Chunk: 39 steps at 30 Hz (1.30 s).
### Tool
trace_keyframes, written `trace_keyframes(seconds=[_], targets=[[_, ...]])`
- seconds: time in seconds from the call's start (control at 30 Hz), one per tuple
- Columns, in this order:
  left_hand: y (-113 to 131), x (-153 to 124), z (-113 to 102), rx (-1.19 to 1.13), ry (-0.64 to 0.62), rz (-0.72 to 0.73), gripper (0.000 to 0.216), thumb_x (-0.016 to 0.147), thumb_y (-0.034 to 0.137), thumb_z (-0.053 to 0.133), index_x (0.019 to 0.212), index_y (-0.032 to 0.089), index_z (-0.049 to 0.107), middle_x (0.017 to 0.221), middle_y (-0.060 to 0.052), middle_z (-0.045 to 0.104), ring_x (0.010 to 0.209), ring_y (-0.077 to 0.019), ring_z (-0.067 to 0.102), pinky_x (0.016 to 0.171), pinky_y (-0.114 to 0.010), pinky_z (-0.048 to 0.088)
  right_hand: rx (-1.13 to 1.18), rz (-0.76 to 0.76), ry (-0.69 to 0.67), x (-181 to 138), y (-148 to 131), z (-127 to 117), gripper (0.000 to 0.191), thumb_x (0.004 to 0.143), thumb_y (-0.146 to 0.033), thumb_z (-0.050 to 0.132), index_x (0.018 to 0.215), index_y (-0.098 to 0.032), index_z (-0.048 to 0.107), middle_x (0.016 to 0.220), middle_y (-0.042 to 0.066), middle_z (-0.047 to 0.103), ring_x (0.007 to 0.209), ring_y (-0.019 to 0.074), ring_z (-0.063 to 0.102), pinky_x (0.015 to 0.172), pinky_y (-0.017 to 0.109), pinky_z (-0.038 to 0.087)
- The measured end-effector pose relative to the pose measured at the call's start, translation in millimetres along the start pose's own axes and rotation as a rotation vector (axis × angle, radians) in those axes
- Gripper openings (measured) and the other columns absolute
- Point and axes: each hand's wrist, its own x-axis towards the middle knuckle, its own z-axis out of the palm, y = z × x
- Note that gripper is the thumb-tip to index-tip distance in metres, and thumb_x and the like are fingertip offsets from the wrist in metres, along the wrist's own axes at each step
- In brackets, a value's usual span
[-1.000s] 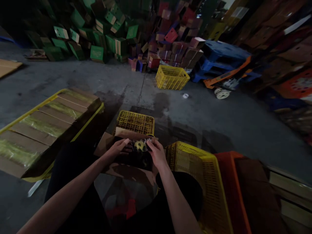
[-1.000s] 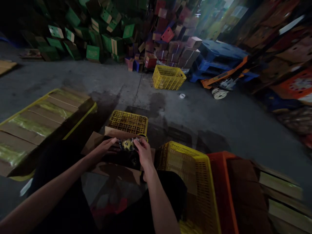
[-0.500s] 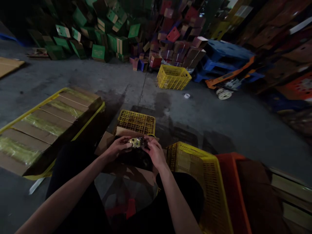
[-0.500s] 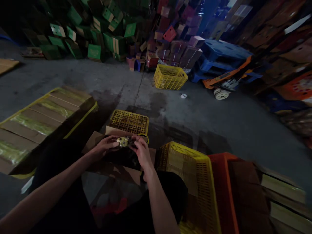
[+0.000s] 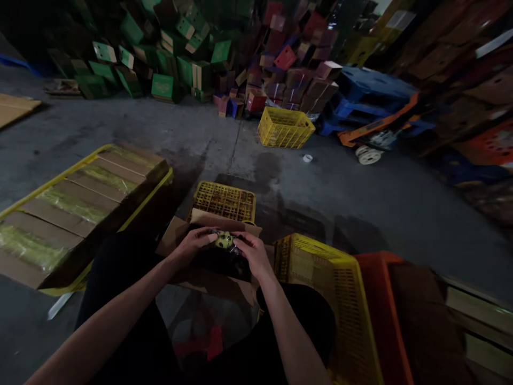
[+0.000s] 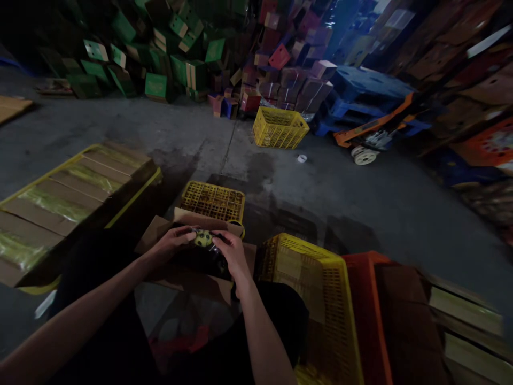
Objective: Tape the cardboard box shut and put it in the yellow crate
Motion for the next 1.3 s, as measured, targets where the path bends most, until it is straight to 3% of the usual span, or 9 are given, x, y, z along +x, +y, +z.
trace_keyframes(seconds=[0.17,0.43,0.63,0.73,0.83,0.93,1.07,1.17,1.3], targets=[[4.6,-3.1,0.2,0.033,0.107,0.043,0.059,0.068,0.045,0.086,0.115,0.013,0.074,0.103,-0.011,0.077,0.087,-0.0244,0.071,0.08,-0.031,0.053,0.136,0.001,-0.071,-0.2,0.4,0.4,0.033,0.077,-0.044,0.075,0.104,-0.026,0.076,0.104,0.003,0.074,0.096,0.022,0.068,0.081,0.032,0.054],[-1.4,3.2,-4.4,0.009,0.211,0.086,0.052,0.064,0.048,0.087,0.101,0.013,0.079,0.084,-0.007,0.077,0.072,-0.0199,0.069,0.069,-0.028,0.052,0.12,0.007,0.078,5.1,4.6,-0.7,0.034,0.072,-0.048,0.078,0.096,-0.024,0.077,0.11,0.005,0.073,0.098,0.0222,0.066,0.078,0.031,0.054],[-6.8,7.2,-4.3,0.017,0.197,0.11,0.047,0.065,0.052,0.086,0.09,0.012,0.078,0.075,-0.005,0.074,0.064,-0.0156,0.065,0.063,-0.024,0.052,0.176,-0.016,0.166,7.4,6.7,0.3,0.034,0.07,-0.049,0.079,0.092,-0.023,0.076,0.091,0.003,0.072,0.084,0.0172,0.064,0.067,0.025,0.051],[-7.5,7.1,-4.1,0.008,0.151,0.049,0.052,0.068,0.054,0.084,0.101,0.014,0.076,0.09,-0.007,0.075,0.076,-0.0183,0.068,0.069,-0.027,0.055,0.205,-0.028,0.159,7.4,8.6,-1.0,0.032,0.07,-0.048,0.08,0.089,-0.023,0.075,0.087,0.001,0.071,0.08,0.0156,0.063,0.067,0.024,0.051],[-6.0,4.6,-2.2,0.018,0.027,-0.02,0.058,0.069,0.049,0.085,0.115,0.018,0.072,0.111,-0.011,0.073,0.098,-0.0248,0.069,0.08,-0.033,0.056,0.21,-0.033,0.179,6.7,10.3,-2.5,0.032,0.07,-0.049,0.08,0.088,-0.023,0.074,0.085,0.001,0.07,0.079,0.0156,0.063,0.066,0.025,0.052],[-2.6,1.1,0.1,0.084,-0.045,-0.02,0.056,0.068,0.044,0.087,0.115,0.017,0.072,0.118,-0.012,0.072,0.109,-0.0288,0.066,0.084,-0.034,0.055,0.195,-0.032,0.199,6.1,9.7,-3.1,0.034,0.071,-0.052,0.078,0.089,-0.023,0.073,0.086,0.001,0.069,0.08,0.017,0.064,0.066,0.026,0.052],[0.4,0.3,-0.6,0.178,-0.014,0.035,0.053,0.067,0.043,0.086,0.111,0.016,0.074,0.108,-0.01,0.075,0.1,-0.0277,0.07,0.081,-0.032,0.055,0.048,-0.072,0.129,4.2,0.9,-1.2,0.036,0.079,-0.053,0.072,0.102,-0.026,0.072,0.103,0.003,0.072,0.097,0.0217,0.066,0.079,0.031,0.053],[-2.3,3.5,-3.7,0.245,-0.02,0.091,0.052,0.064,0.041,0.088,0.107,0.014,0.076,0.096,-0.008,0.077,0.09,-0.0264,0.071,0.081,-0.033,0.054,-0.148,-0.134,-0.024,1.2,-7.9,2.7,0.042,0.08,-0.049,0.072,0.116,-0.028,0.069,0.121,0.003,0.07,0.114,0.024,0.062,0.096,0.035,0.049],[-9.2,9.2,-8.3,0.338,0.001,0.167,0.044,0.062,0.042,0.088,0.095,0.014,0.077,0.087,-0.006,0.077,0.082,-0.0245,0.071,0.076,-0.031,0.054,-0.329,-0.113,-0.183,-3.1,-13.5,7.4,0.047,0.079,-0.043,0.075,0.122,-0.027,0.068,0.122,0.002,0.07,0.114,0.0255,0.063,0.101,0.039,0.047]])
